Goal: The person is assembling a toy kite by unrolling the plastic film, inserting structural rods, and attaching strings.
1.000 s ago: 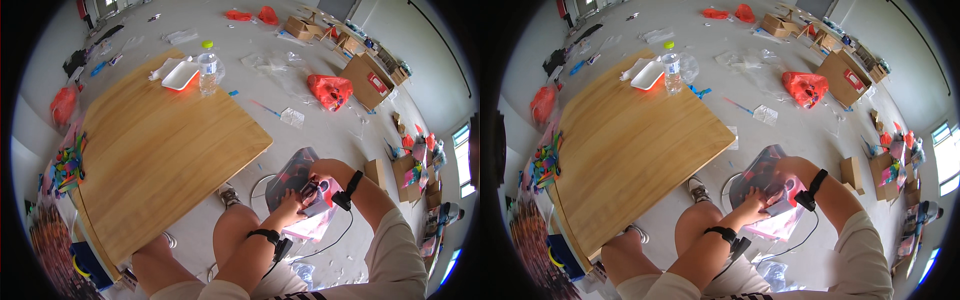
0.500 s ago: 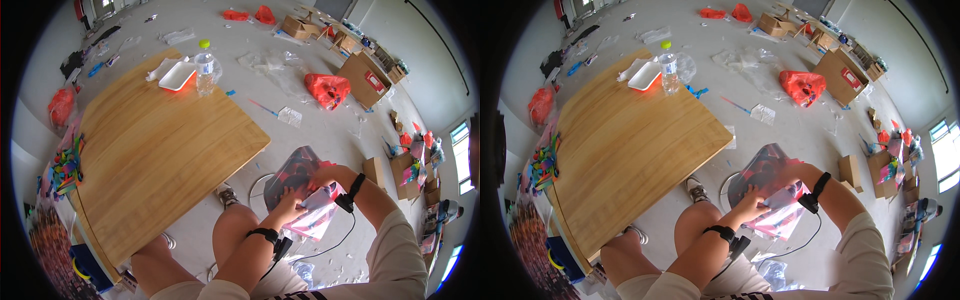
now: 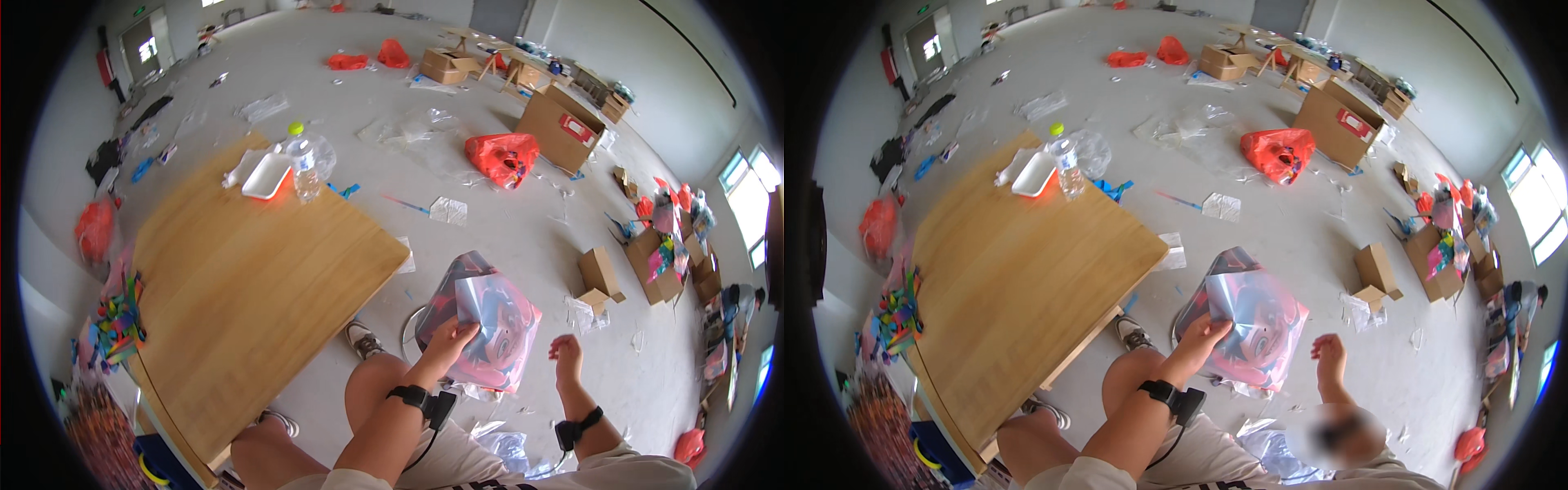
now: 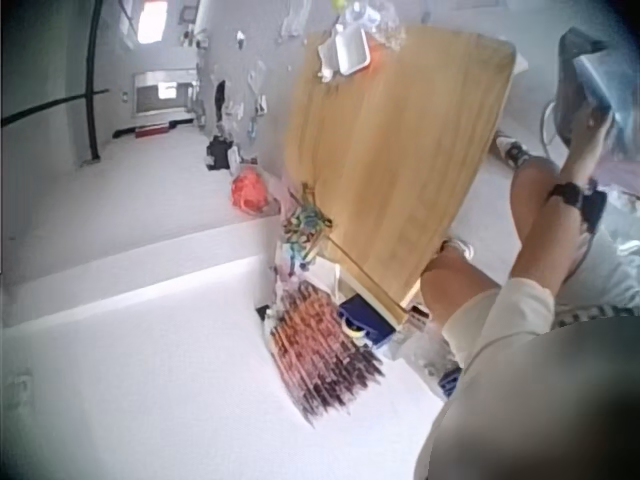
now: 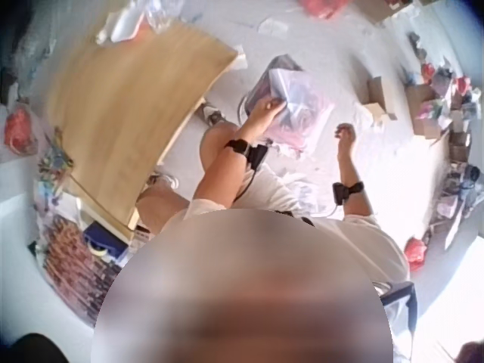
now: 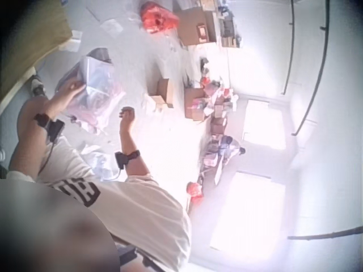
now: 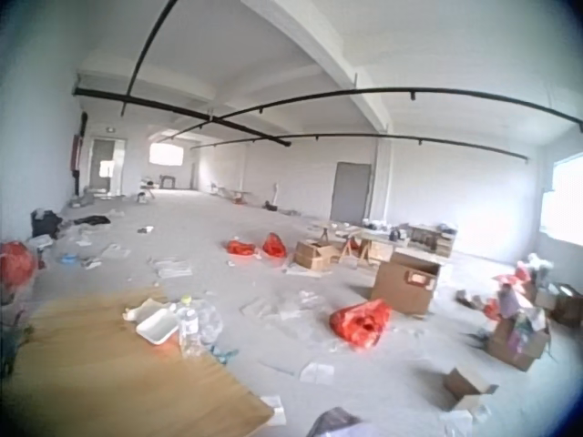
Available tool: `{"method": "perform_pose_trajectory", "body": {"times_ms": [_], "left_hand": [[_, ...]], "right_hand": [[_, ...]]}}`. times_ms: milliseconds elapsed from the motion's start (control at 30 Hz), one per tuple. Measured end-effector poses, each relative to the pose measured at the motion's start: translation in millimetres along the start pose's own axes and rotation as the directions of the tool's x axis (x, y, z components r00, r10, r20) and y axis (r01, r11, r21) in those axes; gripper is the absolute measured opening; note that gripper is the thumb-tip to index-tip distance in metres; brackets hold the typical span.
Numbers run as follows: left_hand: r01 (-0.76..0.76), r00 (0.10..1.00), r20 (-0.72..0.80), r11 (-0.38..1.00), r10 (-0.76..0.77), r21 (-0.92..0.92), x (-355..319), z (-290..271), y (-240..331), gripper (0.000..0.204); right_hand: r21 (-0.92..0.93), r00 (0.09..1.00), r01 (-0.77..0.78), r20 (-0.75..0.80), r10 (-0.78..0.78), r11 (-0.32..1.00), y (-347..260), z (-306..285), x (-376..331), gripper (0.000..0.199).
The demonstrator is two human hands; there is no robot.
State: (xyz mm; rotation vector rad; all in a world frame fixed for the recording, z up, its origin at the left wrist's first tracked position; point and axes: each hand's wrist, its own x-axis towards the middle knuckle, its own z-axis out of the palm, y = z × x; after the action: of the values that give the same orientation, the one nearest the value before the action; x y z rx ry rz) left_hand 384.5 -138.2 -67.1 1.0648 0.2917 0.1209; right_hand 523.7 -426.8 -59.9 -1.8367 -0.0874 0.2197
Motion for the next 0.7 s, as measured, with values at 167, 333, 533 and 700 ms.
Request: {"method": "perform_pose_trajectory", "body": {"times_ms": [167, 333, 533, 700], "left_hand": [[-0.017, 0.977, 0.215, 0.989, -0.015, 0.147, -19.5, 29.5, 23.2, 0.032], [-0.217, 0.867, 0.498, 0.919, 0.026, 0.330, -68.0, 94.5, 65.4, 0.037], [-0.526, 0.693, 0.703, 0.779, 0.159, 0.342, -143.7, 138.0, 121.8, 0.034], [-0.544, 0.631, 0.776, 0.728, 0.026, 0.417, -217.5, 118.1, 172.6, 0.034]], "right_hand": [[-0.001, 0.996, -0.079, 0.045, 0.078, 0.997, 6.8, -26.6, -34.6, 0.019], [0.130, 0.978, -0.198, -0.038, 0.205, 0.971, 11.7, -35.6, -47.7, 0.018], [0.256, 0.986, 0.080, -0.161, -0.039, 0.963, 10.4, -51.0, -34.8, 0.011], [0.353, 0.955, 0.234, 0.090, -0.282, 0.906, -66.0, -53.1, -49.1, 0.016]]}}
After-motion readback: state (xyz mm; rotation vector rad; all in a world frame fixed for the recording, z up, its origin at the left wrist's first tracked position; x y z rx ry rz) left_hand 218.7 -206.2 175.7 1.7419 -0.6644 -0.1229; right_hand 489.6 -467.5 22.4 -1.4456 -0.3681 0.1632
